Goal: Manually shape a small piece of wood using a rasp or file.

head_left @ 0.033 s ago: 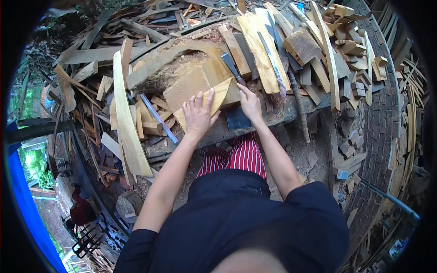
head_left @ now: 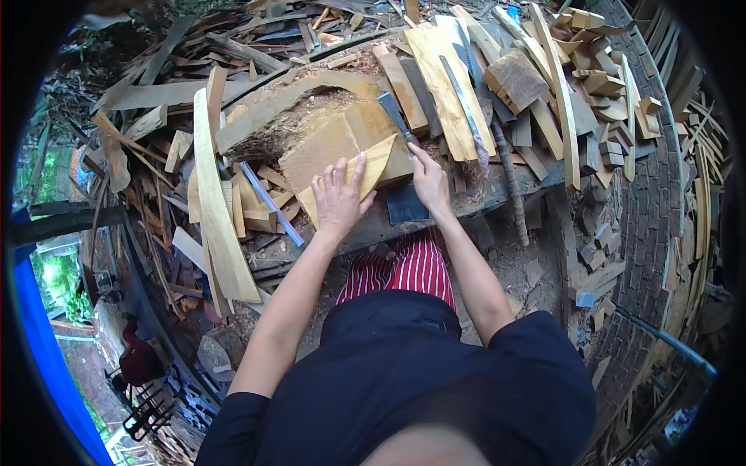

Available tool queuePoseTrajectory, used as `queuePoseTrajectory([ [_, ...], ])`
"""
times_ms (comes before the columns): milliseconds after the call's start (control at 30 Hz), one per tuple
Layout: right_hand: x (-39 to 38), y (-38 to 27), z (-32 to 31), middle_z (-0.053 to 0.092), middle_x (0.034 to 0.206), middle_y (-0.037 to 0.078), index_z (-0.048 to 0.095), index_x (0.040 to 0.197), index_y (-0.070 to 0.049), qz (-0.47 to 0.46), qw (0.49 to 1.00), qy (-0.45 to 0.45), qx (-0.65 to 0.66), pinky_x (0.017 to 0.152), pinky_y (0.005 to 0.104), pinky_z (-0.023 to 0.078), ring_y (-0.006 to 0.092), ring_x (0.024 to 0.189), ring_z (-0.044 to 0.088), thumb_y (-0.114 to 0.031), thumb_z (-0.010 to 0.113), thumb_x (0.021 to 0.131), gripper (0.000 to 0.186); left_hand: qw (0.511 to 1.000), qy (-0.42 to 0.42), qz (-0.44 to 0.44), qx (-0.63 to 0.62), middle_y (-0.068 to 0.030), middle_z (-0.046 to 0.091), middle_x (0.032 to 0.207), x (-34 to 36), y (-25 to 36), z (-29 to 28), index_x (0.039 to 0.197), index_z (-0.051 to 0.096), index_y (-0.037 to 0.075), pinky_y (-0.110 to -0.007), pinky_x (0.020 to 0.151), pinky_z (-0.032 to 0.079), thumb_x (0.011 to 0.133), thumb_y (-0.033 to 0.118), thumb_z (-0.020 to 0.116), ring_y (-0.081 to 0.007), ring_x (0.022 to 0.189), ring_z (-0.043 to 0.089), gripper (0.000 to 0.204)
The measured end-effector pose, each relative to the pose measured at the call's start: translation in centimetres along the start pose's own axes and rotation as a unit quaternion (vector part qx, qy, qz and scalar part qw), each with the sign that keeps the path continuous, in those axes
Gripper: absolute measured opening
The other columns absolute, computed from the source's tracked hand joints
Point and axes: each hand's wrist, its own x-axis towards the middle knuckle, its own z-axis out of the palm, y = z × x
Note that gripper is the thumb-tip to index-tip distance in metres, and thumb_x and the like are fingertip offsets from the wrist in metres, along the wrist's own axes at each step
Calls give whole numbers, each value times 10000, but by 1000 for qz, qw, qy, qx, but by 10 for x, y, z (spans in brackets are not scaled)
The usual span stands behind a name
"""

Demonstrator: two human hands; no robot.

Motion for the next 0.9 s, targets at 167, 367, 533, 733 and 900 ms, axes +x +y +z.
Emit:
queuePoseTrajectory([
  [167, -5, -27, -17, 656, 1078, 235, 604, 1302, -217, -35, 999, -22, 7, 836, 383, 516, 359, 1012, 662, -213, 501, 973, 344, 1000, 13, -6, 21, -96, 419, 1300, 8, -3, 7, 1501, 317, 241, -530, 972, 327, 764, 506, 715, -293, 1192, 417, 879],
  [367, 18, -33, -3, 669, 976, 242, 606, 1281, -315, -80, 995, -5, -58, 801, 515, 524, 450, 909, 644, -317, 482, 962, 342, 998, 13, -61, 23, -107, 416, 1315, 12, 10, 9, 1502, 307, 229, -527, 967, 331, 782, 513, 703, -294, 1195, 420, 869],
  [533, 33, -46, 3, 676, 985, 236, 632, 1247, -280, -112, 991, -19, -65, 833, 505, 530, 436, 936, 649, -319, 477, 949, 338, 993, 11, -117, 25, -120, 400, 1345, 11, 17, 12, 1503, 306, 219, -543, 960, 334, 795, 496, 701, -314, 1214, 408, 857],
  [733, 71, -2, -1, 666, 1101, 216, 625, 1264, -301, -17, 993, -42, -105, 906, 489, 503, 405, 1035, 634, -375, 498, 935, 361, 998, 41, -53, 11, -114, 402, 1339, 16, 14, 20, 1515, 290, 241, -555, 976, 324, 785, 481, 710, -324, 1220, 403, 876],
  [900, 7, -25, -29, 668, 992, 247, 572, 1322, -314, -112, 991, -29, -64, 827, 508, 524, 438, 917, 650, -326, 480, 949, 384, 997, 38, -66, 34, -101, 407, 1323, 4, 13, 18, 1511, 296, 256, -539, 967, 332, 774, 501, 709, -307, 1198, 418, 880],
])
